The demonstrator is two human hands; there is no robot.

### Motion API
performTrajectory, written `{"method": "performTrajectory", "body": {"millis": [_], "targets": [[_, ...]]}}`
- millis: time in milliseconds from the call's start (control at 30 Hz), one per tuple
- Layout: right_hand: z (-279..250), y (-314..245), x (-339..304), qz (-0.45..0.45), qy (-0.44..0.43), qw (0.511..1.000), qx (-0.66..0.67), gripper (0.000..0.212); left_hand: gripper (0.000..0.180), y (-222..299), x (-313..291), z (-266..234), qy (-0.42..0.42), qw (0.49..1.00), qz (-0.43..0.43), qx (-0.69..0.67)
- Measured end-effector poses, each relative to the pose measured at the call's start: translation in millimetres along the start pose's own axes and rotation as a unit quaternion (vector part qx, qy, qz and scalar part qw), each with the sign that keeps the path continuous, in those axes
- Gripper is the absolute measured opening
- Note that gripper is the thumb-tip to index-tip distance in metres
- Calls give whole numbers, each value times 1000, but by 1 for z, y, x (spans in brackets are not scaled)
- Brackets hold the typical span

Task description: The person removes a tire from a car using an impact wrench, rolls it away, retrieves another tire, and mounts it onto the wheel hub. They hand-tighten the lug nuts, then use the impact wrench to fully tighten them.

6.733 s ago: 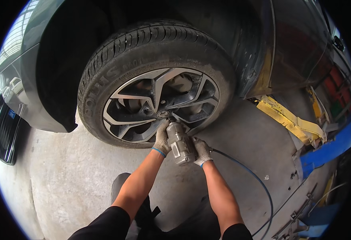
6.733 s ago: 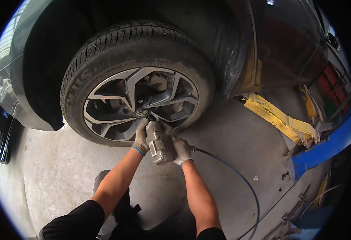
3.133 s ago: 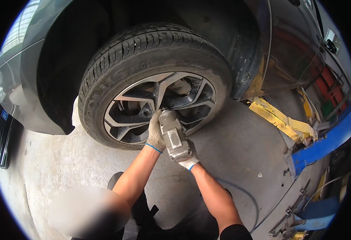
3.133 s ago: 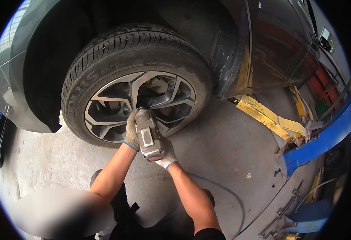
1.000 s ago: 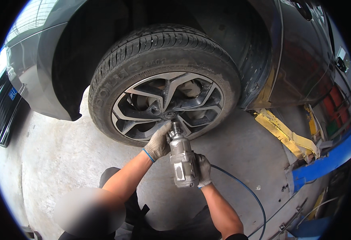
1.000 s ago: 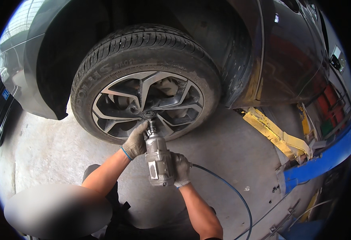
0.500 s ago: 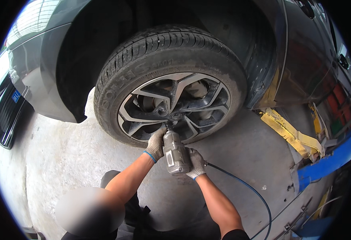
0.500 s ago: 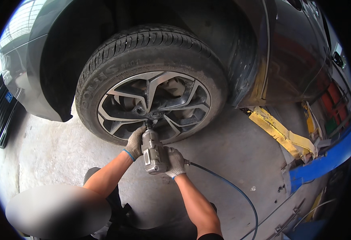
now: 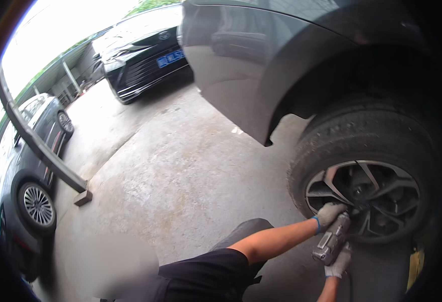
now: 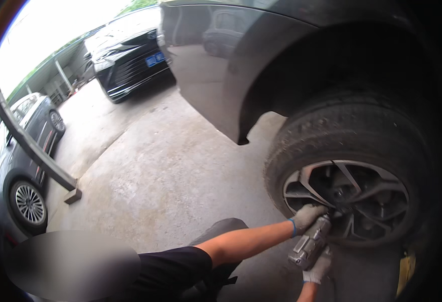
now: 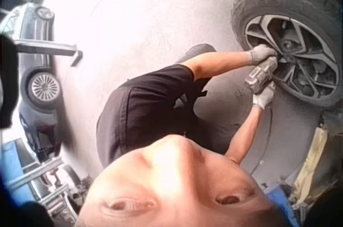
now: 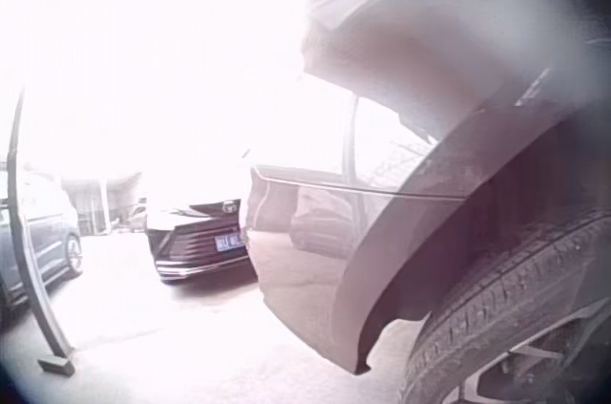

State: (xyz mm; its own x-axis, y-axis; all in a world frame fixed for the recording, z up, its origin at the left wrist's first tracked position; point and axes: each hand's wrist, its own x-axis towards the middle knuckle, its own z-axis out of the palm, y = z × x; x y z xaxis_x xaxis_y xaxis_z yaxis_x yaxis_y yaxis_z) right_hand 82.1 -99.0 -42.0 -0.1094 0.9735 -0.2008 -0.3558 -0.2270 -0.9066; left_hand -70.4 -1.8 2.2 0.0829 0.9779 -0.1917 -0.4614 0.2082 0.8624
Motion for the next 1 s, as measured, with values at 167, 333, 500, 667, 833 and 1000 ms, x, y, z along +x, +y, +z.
{"method": "performTrajectory", "body": {"millis": [167,333,500,667,833,1000], "targets": [[-96,40,22,-196,83,927,-310,41,48,47,-28,30,52,984,-56,164],[-94,71,33,-493,135,264,-818,57,49,57,-23,32,54,966,-47,248],[-138,97,45,-285,119,-214,-927,56,52,41,-10,24,72,965,-55,247],[-117,83,32,-380,72,334,-859,61,51,30,-5,25,42,926,-1,375],[-89,84,23,-181,83,664,-720,71,28,21,-1,33,53,900,32,432],[-37,66,10,-170,123,551,-807,66,52,30,-8,20,54,921,62,381]]}}
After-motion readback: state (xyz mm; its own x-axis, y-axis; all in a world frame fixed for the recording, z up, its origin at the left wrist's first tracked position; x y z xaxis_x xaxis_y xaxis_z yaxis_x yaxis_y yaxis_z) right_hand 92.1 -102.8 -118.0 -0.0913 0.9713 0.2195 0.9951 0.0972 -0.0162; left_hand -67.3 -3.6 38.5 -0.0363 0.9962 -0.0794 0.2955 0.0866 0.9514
